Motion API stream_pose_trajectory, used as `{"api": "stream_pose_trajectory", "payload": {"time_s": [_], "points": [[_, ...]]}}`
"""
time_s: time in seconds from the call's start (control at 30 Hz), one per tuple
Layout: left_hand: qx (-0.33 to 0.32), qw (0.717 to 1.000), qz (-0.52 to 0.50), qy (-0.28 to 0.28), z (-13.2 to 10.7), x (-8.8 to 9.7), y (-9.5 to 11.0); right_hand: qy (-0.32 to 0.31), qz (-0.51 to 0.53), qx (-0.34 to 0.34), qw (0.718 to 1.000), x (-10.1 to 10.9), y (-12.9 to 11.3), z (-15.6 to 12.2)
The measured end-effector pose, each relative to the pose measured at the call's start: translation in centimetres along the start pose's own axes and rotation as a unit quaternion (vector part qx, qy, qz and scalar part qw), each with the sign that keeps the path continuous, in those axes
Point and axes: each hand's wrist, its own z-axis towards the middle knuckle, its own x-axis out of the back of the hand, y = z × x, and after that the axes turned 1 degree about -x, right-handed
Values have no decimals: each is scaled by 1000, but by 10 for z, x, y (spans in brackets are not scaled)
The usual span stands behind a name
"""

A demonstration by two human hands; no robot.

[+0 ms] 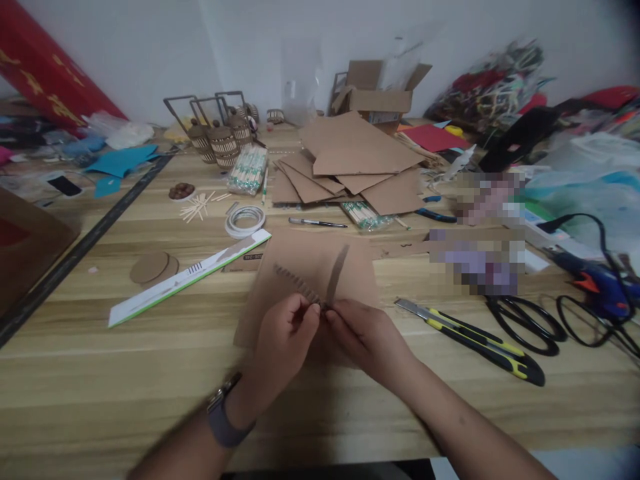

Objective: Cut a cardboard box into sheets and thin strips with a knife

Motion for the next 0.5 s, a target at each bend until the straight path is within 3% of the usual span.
{"api": "stream_pose_trajectory", "payload": {"time_s": [0.17,0.5], "points": [[-2,999,33,-5,2,1,-1,-31,-31,-1,999,2,3,-2],[62,998,20,-21,4,-1,0,35,-219,63,973,-7,8,-10]]}}
